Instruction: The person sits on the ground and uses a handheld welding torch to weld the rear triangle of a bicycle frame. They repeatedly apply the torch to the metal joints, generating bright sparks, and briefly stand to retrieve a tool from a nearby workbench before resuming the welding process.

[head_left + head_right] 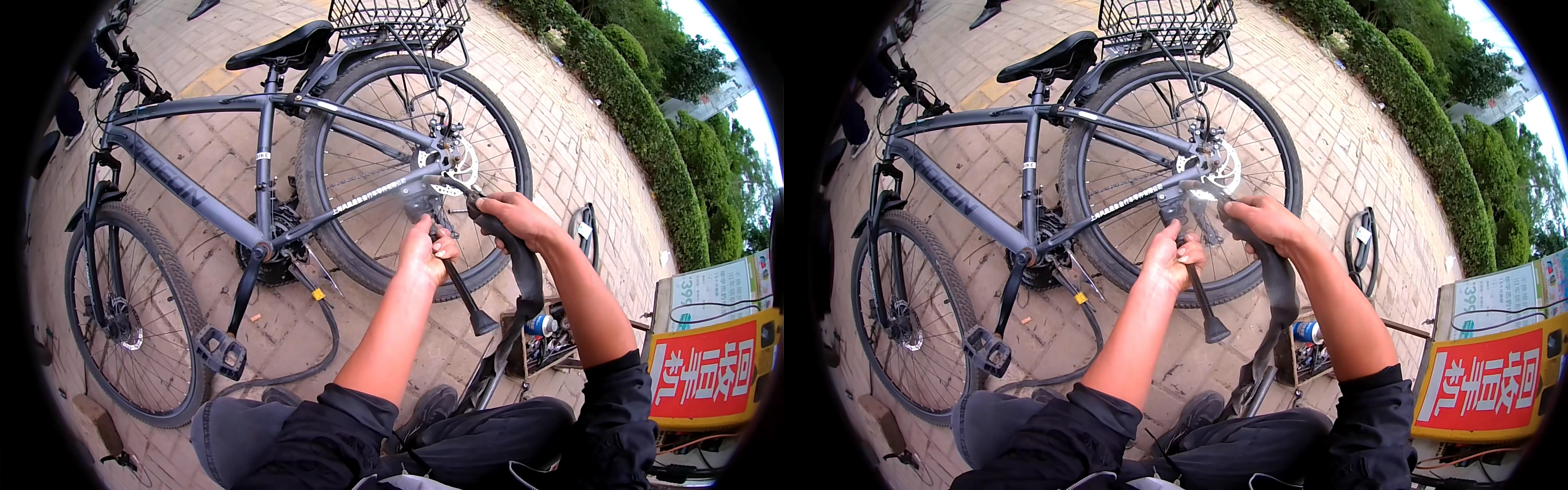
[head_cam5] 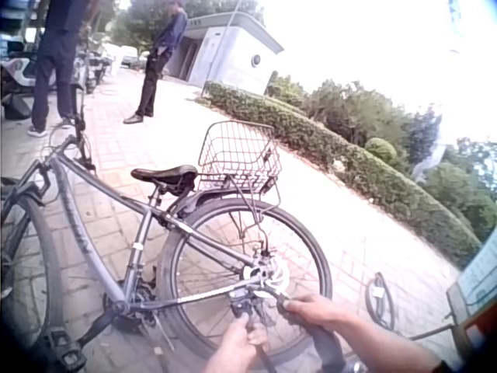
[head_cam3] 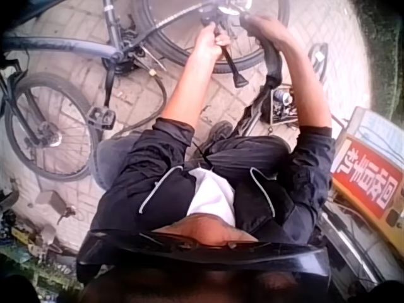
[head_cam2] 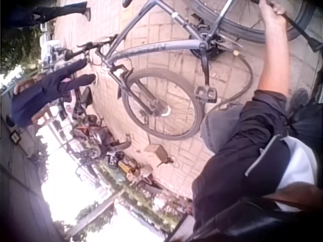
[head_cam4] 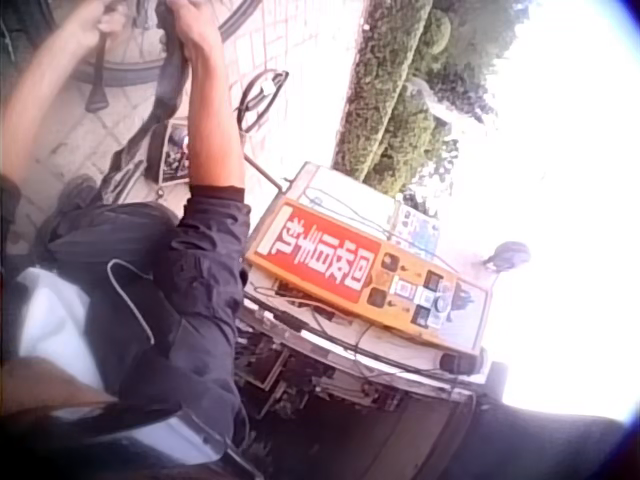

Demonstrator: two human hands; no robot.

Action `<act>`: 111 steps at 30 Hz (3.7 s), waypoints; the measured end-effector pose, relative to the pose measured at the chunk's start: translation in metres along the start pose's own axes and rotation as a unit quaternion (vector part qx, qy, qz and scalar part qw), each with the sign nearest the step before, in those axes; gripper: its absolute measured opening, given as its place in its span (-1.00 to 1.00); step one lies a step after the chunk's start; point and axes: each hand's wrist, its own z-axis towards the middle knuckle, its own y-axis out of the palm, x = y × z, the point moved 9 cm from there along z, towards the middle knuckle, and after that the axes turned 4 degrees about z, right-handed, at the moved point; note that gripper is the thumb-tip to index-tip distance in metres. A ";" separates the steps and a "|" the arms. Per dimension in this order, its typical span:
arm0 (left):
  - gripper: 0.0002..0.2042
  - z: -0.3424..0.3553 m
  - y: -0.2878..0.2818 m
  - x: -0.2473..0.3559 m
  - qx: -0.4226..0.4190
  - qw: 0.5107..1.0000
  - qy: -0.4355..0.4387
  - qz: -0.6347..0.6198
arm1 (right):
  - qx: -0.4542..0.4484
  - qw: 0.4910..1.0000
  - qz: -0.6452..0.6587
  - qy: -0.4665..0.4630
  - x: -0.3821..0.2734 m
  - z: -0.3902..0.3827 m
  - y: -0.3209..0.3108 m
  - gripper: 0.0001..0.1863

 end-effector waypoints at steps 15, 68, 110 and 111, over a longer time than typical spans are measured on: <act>-0.61 0.000 0.002 0.002 0.006 1.000 0.023 -0.010 | 0.005 0.999 0.008 -0.031 -0.015 -0.014 -0.002 -0.62; -0.68 0.001 0.003 -0.008 0.002 0.997 0.006 -0.072 | -0.106 0.987 -0.030 -0.120 0.092 0.040 0.194 -0.48; -0.68 0.001 0.003 -0.005 0.002 0.998 0.028 -0.050 | -0.108 0.986 -0.055 -0.116 0.063 0.025 0.195 -0.37; -0.67 0.001 0.002 -0.004 0.003 0.998 0.032 -0.047 | -0.109 0.985 -0.059 -0.123 0.063 0.026 0.196 -0.36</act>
